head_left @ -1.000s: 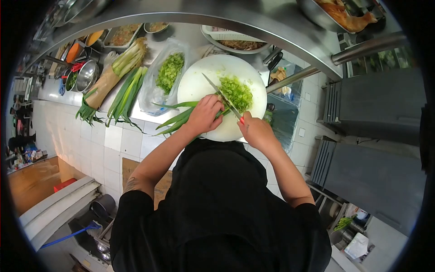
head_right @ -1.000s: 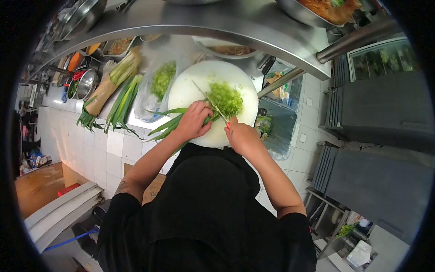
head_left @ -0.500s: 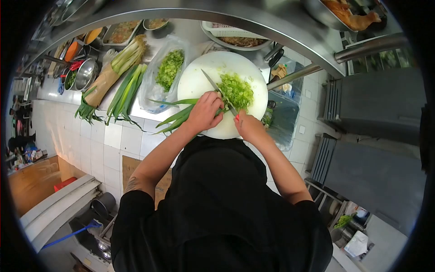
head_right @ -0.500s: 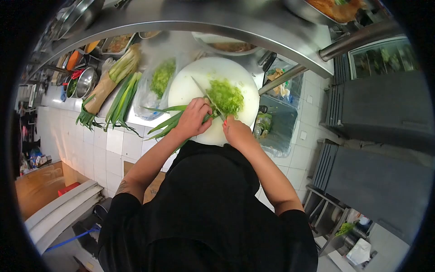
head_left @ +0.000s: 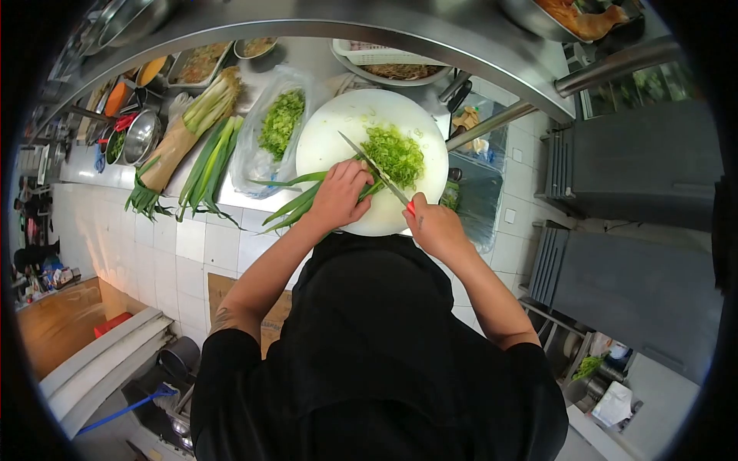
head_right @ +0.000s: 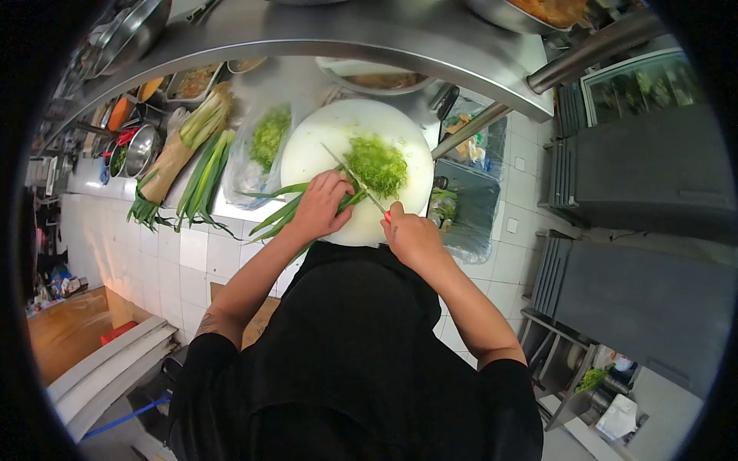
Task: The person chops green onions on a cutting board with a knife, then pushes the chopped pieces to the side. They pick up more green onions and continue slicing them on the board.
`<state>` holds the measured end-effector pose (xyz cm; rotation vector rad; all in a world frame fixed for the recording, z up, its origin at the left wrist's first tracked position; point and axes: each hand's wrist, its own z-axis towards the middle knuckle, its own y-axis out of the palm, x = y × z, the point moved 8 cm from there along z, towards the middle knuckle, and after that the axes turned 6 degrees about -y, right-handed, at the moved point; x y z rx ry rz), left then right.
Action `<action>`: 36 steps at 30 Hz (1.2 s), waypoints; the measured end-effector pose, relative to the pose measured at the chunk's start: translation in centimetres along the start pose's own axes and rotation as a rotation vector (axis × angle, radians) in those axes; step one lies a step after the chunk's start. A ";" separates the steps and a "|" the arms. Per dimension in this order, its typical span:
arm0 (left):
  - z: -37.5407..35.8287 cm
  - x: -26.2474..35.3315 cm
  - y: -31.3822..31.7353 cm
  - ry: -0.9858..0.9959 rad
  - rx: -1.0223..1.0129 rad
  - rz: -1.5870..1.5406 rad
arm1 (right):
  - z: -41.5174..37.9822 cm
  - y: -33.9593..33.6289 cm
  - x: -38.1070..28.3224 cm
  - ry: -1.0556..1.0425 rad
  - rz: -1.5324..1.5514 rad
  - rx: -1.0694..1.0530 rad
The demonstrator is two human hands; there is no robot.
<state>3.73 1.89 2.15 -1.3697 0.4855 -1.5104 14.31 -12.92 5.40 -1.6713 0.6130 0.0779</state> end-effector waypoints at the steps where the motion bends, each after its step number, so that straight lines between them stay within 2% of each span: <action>1: -0.1 0.0 0.0 0.003 0.010 -0.006 | -0.2 -0.4 -0.3 0.001 0.000 -0.002; 9: -0.2 -0.4 0.0 -0.005 0.026 -0.027 | 4.2 3.3 1.2 0.013 0.027 -0.006; 12: -0.1 -0.3 0.2 -0.001 0.021 -0.036 | 2.4 0.0 -0.4 0.035 0.019 -0.075; 15: -0.2 -0.3 0.1 -0.004 0.044 -0.032 | 1.2 0.3 -0.2 0.070 0.023 -0.125; 17: -0.1 -0.3 0.0 -0.012 0.040 -0.056 | 3.0 3.8 1.2 0.055 0.037 -0.077; 19: 0.0 -0.4 0.0 -0.005 0.056 -0.054 | 4.4 3.3 1.0 0.033 0.048 -0.025; 24: -0.2 -0.4 0.2 -0.018 0.045 -0.049 | 2.1 -0.3 -0.5 0.026 0.091 -0.101; 29: -0.3 -0.2 -0.2 0.004 0.071 -0.056 | 4.2 4.2 1.5 0.025 0.120 -0.064; 31: -0.4 -0.2 -0.1 -0.003 0.065 -0.051 | 4.6 3.0 0.7 0.008 0.124 -0.033; 33: -0.1 -0.4 -0.1 -0.006 0.063 -0.052 | 3.4 0.4 -0.3 0.012 0.083 -0.097; 36: -0.4 -0.2 -0.2 0.004 0.081 -0.058 | 2.0 1.1 -0.2 0.069 0.099 -0.114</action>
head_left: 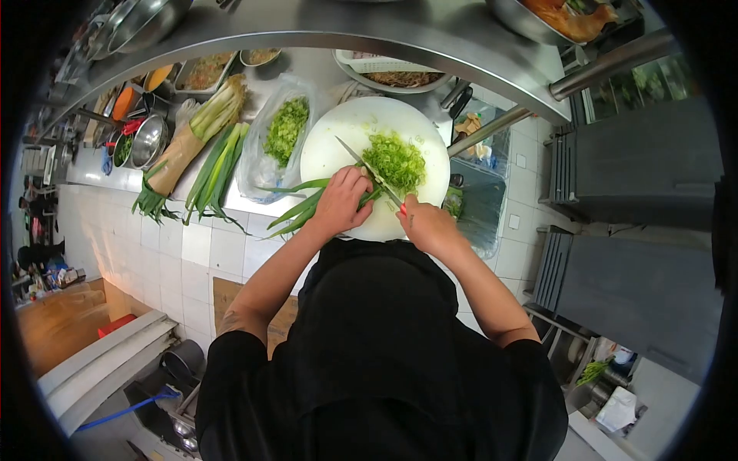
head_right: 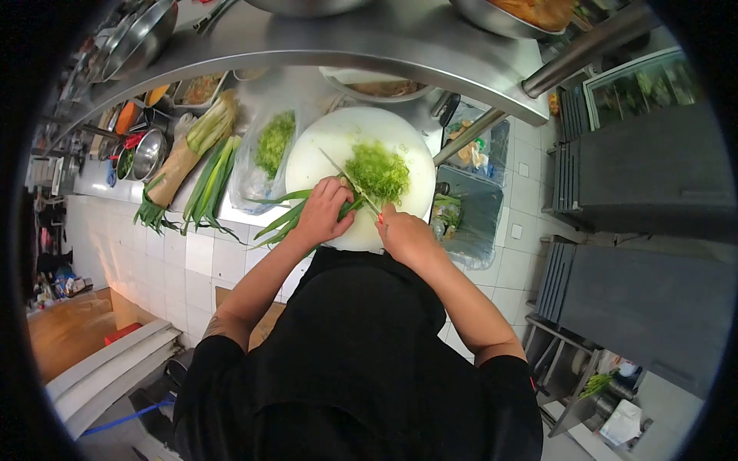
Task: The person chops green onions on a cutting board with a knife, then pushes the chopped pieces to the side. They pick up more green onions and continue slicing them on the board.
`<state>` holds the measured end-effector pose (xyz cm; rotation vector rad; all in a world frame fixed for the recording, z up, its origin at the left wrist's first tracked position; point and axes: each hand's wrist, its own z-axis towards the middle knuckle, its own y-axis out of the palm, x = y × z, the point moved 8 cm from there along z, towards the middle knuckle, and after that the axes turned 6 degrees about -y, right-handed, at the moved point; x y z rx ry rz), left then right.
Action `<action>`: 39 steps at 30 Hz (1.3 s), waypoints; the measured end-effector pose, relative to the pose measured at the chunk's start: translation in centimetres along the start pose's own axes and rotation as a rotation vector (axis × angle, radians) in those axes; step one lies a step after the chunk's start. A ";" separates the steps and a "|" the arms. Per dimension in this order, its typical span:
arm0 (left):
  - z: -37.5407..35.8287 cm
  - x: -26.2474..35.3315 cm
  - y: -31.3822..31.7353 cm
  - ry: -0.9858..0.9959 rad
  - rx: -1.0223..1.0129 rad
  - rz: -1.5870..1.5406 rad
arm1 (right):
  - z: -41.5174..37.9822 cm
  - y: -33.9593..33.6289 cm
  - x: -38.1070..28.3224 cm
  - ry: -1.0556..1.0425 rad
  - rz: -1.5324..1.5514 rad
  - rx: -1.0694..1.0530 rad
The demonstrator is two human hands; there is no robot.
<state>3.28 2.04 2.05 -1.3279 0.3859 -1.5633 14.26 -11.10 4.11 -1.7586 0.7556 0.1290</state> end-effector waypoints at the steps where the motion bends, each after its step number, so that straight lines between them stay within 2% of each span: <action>1: 0.0 -0.1 -0.1 -0.021 -0.007 0.003 | 0.7 1.4 0.6 0.000 0.000 -0.003; 3: 0.0 -0.1 0.1 -0.032 -0.017 0.005 | 3.0 3.4 1.5 -0.035 0.046 0.108; 6: -0.2 -0.3 0.2 -0.031 -0.042 0.018 | 4.1 2.7 2.0 -0.052 0.029 0.082; 11: -0.5 0.5 -0.3 -0.005 -0.055 0.097 | 0.5 -0.3 0.2 -0.037 0.017 0.080; 18: -0.6 0.2 -0.1 -0.006 -0.052 0.111 | -2.3 -1.1 -1.0 -0.053 -0.065 0.064; 20: -0.6 0.2 -0.1 -0.011 -0.045 0.110 | -0.1 2.1 0.5 -0.058 -0.038 0.091; 22: -0.7 0.0 0.0 -0.011 -0.046 0.100 | 1.5 2.4 0.6 -0.062 -0.018 0.122; 25: -0.9 -0.1 0.0 -0.021 -0.043 0.092 | 1.7 1.1 -0.5 -0.089 -0.031 0.117; 27: -0.8 -0.2 0.0 -0.021 -0.034 0.086 | -0.1 -0.7 -1.4 -0.032 -0.051 0.020; 32: -0.9 -0.4 0.2 -0.034 -0.036 0.071 | 2.2 2.9 0.8 -0.048 -0.014 0.065; 36: -0.7 -0.3 -0.2 -0.028 -0.014 0.058 | 0.6 -0.7 -1.7 -0.051 -0.037 0.014; 39: -1.0 -0.2 -0.3 -0.032 -0.008 0.049 | 0.4 1.1 -0.6 -0.002 -0.018 -0.023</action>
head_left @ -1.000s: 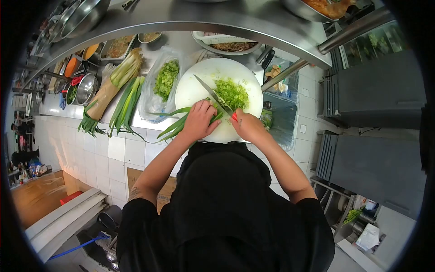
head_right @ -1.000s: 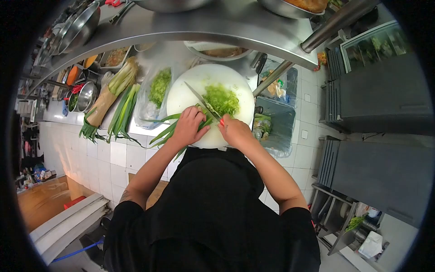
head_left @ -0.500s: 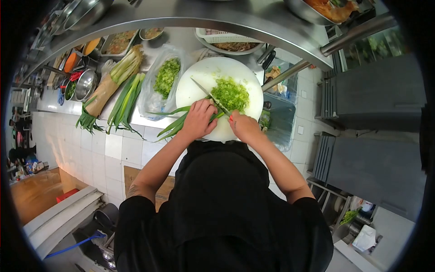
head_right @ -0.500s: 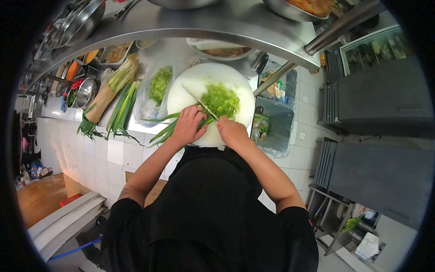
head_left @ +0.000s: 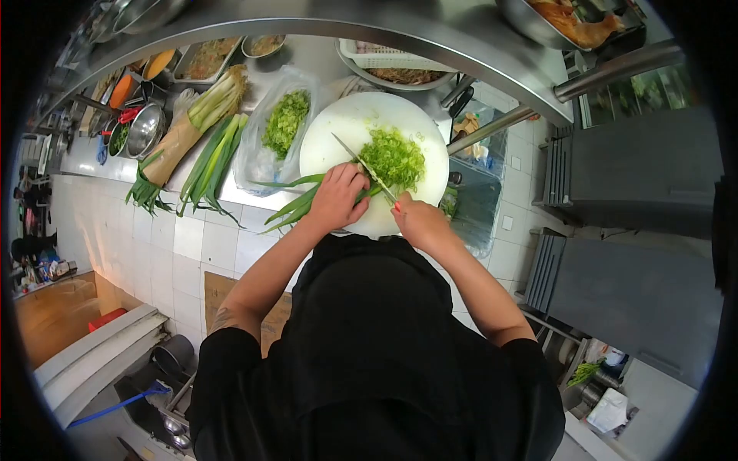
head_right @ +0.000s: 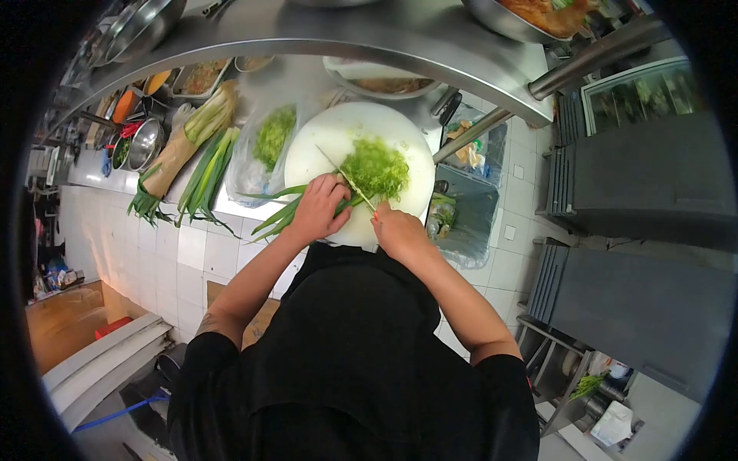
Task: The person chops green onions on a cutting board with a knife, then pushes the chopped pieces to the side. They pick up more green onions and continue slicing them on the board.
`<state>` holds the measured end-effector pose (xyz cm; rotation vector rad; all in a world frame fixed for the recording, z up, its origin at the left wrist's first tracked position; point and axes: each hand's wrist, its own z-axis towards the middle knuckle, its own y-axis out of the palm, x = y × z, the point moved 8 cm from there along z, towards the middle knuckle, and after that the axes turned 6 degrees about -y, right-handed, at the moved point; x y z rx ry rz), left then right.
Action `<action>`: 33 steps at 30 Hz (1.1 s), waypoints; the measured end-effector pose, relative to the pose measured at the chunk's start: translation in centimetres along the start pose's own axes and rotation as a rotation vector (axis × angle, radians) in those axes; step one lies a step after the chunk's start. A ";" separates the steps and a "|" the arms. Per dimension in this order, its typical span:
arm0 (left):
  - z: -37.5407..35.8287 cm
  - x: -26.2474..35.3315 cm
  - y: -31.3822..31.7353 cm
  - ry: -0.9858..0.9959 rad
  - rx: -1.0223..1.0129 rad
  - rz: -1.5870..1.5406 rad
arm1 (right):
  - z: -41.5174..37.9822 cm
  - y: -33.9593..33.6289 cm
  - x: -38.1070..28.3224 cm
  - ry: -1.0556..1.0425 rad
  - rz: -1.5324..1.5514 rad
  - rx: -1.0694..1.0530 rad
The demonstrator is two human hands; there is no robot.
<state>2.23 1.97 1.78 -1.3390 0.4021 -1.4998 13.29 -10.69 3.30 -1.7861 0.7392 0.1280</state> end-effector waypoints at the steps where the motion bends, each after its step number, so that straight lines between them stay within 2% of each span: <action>1: 0.0 0.0 0.0 0.000 -0.001 -0.003 | 0.7 1.1 0.6 0.001 0.000 -0.001; 3: 0.3 -0.1 -0.1 -0.005 0.007 0.000 | 2.7 2.2 1.5 -0.027 -0.013 0.068; 6: 0.2 0.0 -0.2 0.005 -0.001 -0.015 | 1.2 -1.2 -0.5 -0.054 -0.021 0.032; 11: 0.1 0.0 -0.1 -0.014 -0.003 0.002 | 2.3 2.0 1.0 -0.030 0.002 0.053; 16: 0.2 0.0 -0.2 -0.005 0.002 -0.005 | 1.6 -0.9 -0.7 -0.079 -0.034 0.056; 20: -0.2 -0.4 0.1 -0.042 -0.012 -0.015 | 2.1 2.3 0.8 -0.031 0.017 0.048; 24: -0.1 -0.9 0.2 -0.042 -0.012 -0.054 | 3.8 1.7 1.5 -0.056 -0.012 0.048; 27: -0.5 -0.3 -0.1 -0.010 0.013 -0.026 | 1.6 -0.9 0.0 -0.065 -0.025 0.080; 33: -0.6 0.2 -0.9 -0.012 -0.011 0.040 | -1.4 -1.5 -1.1 -0.084 -0.049 0.077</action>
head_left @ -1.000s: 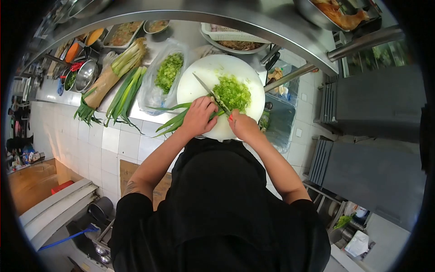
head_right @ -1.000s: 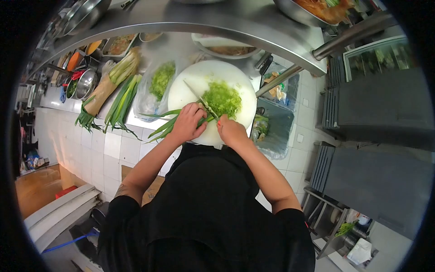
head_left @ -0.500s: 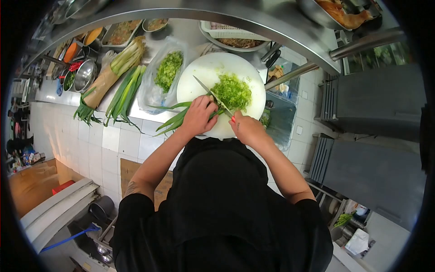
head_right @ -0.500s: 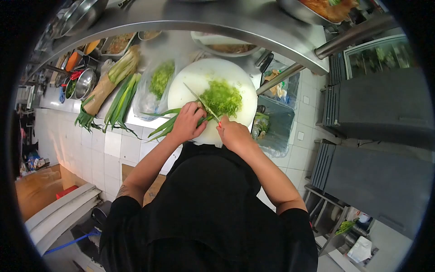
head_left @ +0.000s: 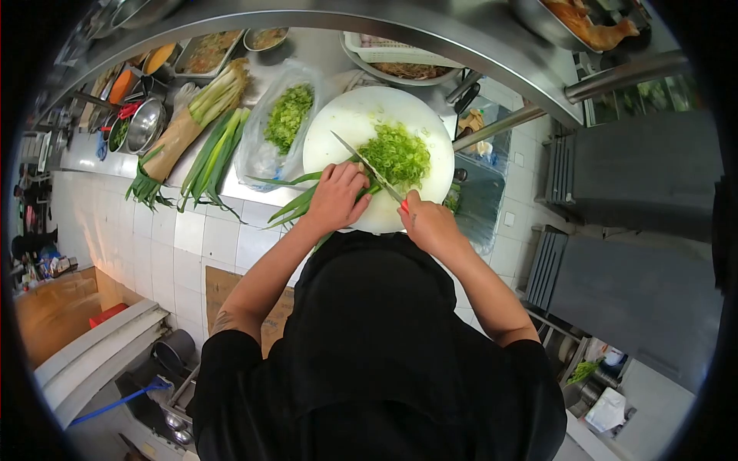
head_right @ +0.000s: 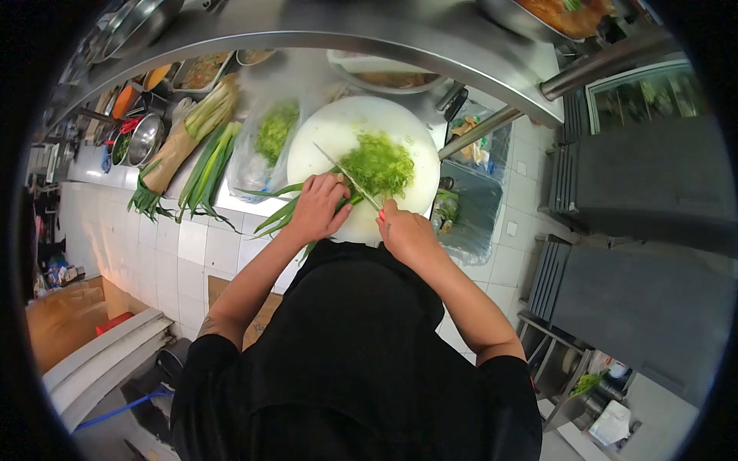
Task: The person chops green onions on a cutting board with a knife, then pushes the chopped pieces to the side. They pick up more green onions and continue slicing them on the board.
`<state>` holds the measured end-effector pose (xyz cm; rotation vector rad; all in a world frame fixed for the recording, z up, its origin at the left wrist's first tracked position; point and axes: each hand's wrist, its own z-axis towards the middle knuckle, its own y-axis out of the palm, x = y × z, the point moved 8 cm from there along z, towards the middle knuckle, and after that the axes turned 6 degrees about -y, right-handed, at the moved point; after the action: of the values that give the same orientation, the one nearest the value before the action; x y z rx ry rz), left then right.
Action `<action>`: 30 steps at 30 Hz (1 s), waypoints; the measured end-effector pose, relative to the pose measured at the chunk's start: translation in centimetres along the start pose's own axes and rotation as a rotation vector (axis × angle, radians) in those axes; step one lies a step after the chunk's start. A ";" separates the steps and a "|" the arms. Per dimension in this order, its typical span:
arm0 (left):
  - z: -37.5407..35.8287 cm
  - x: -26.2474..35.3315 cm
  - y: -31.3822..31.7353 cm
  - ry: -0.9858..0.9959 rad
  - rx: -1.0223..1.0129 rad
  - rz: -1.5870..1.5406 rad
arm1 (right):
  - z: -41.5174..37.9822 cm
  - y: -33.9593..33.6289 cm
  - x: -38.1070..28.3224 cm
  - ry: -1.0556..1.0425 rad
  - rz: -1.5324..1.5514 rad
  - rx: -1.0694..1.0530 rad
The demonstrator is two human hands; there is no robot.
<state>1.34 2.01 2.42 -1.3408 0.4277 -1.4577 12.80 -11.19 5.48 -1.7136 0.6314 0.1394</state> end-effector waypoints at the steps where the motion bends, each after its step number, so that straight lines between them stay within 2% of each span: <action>1: 0.0 -0.1 0.2 -0.014 -0.011 0.009 | -0.1 -0.1 -0.3 -0.005 -0.001 -0.001; 4: -0.2 -0.4 0.5 -0.036 -0.018 0.015 | 0.4 1.7 0.4 0.061 -0.012 -0.042; 6: -0.1 -0.4 0.7 -0.042 -0.010 0.010 | 2.8 4.5 1.3 0.029 0.017 0.034; 10: -0.3 -0.5 0.2 -0.037 0.017 -0.027 | 3.0 1.9 0.3 -0.050 0.010 0.067; 12: -0.2 -0.6 0.3 -0.041 0.023 -0.040 | 1.1 0.2 -0.8 0.013 0.005 -0.045; 16: -0.3 -0.6 0.2 -0.054 0.031 -0.054 | 2.9 4.0 1.2 0.018 0.013 -0.030; 20: -0.2 -0.6 0.0 -0.048 0.029 -0.058 | 2.7 0.8 -0.3 -0.022 -0.006 0.013; 22: -0.2 -0.6 -0.1 -0.043 0.048 -0.061 | 1.3 0.4 -0.7 0.032 -0.005 -0.068; 24: -0.4 -0.6 -0.1 -0.036 0.060 -0.065 | 2.7 4.3 1.3 0.035 0.001 -0.049; 26: -0.4 -0.6 -0.1 -0.033 0.073 -0.065 | 3.6 4.8 2.0 0.034 0.008 -0.023; 30: -0.4 -0.8 0.0 -0.040 0.050 -0.051 | 2.2 0.5 -0.8 -0.007 -0.005 -0.029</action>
<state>0.86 2.52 1.90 -1.3470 0.3309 -1.4709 12.38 -8.95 4.84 -1.7416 0.6226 0.1521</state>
